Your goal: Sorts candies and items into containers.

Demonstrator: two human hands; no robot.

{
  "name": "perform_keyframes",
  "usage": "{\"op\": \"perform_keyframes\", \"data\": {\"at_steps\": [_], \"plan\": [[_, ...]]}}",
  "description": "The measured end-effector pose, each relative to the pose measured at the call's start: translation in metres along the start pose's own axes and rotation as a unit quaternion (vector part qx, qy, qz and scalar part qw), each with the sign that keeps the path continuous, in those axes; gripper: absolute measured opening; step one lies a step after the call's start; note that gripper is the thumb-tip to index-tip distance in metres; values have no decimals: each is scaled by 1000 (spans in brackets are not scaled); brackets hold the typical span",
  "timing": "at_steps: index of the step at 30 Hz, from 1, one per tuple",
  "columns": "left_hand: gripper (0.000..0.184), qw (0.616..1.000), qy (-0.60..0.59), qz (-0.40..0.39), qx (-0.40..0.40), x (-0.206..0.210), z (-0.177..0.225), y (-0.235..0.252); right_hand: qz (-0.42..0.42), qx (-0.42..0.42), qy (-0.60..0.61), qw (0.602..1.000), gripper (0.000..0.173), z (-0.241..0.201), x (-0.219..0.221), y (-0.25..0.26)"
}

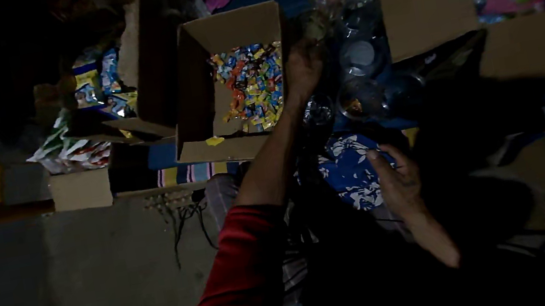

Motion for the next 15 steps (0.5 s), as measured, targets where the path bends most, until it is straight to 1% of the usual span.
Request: {"op": "perform_keyframes", "data": {"at_steps": [2, 4, 6, 7, 9, 11, 12, 13, 14, 15], "plan": [[29, 997, -22, 52, 48, -10, -5, -18, 0, -16, 12, 1000, 23, 2, 3, 2], [28, 993, -29, 87, 72, -26, -15, -37, -10, -30, 26, 999, 22, 6, 4, 5], [28, 995, -19, 77, 55, -49, -33, -54, -5, 12, 11, 1000, 23, 8, 5, 5], [29, 998, -10, 59, 32, -62, -47, -60, 1, 35, -14, 999, 25, 4, 5, 3], [29, 999, 27, -1, -28, -89, -79, -67, 16, 53, -74, 996, 28, -4, 4, 3], [28, 989, 109, -59, -83, -118, -114, -72, 8, 70, -119, 990, 40, -4, 4, 1], [29, 976, 165, -86, -113, -132, -129, -73, 9, 80, -129, 988, 44, -1, 5, 0], [31, 956, 224, -121, -148, -145, -144, -74, 16, 93, -135, 986, 41, -3, 9, 1], [32, 928, 279, -160, -189, -155, -157, -75, 26, 137, -141, 980, 30, -15, 16, 2], [33, 902, 311, -194, -228, -162, -168, -77, 18, 182, -150, 972, 28, -25, 23, 3]]}}
Point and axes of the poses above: each hand's wrist, its own y-axis towards the middle knuckle, its own x-axis out of the palm, z = x × y, the point moved 4 cm from there along y, towards the middle knuckle, and after that the axes turned 9 degrees about x, right-handed, at the moved point
